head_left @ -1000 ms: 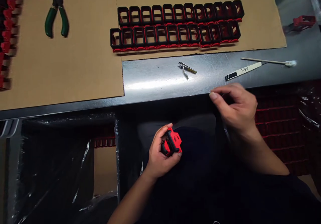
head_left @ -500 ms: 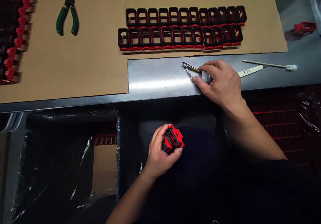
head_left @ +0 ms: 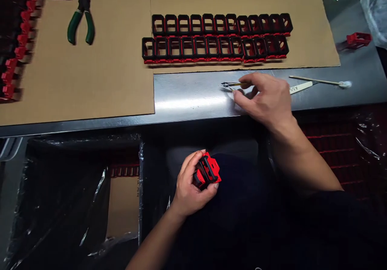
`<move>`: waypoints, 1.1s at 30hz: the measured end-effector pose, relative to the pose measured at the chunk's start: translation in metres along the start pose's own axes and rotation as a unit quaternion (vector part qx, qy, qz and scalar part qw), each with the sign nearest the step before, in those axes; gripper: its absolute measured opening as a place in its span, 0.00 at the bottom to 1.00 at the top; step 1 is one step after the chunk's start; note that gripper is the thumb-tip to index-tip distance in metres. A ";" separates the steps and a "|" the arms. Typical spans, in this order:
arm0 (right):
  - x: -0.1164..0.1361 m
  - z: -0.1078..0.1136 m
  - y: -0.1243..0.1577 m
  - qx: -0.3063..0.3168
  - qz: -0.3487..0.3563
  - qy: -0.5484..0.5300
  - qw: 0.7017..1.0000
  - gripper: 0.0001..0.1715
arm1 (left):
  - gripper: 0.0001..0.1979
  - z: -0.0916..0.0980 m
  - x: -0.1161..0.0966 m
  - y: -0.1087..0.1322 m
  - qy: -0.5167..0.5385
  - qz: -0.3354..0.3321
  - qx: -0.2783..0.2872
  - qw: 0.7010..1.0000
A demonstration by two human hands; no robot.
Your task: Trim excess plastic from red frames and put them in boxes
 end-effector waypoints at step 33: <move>0.041 0.021 0.132 0.050 0.188 -0.334 0.923 0.01 | 0.38 -0.006 0.010 -0.010 0.097 -0.023 0.078 0.992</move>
Point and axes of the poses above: each hand's wrist, its own y-axis away from the middle knuckle, its own z-axis out of the back of the hand, x = y × z, the point moved 2 cm from there along -y, towards the middle knuckle, and after that the axes turned 13 degrees about y, right-handed, at the moved point
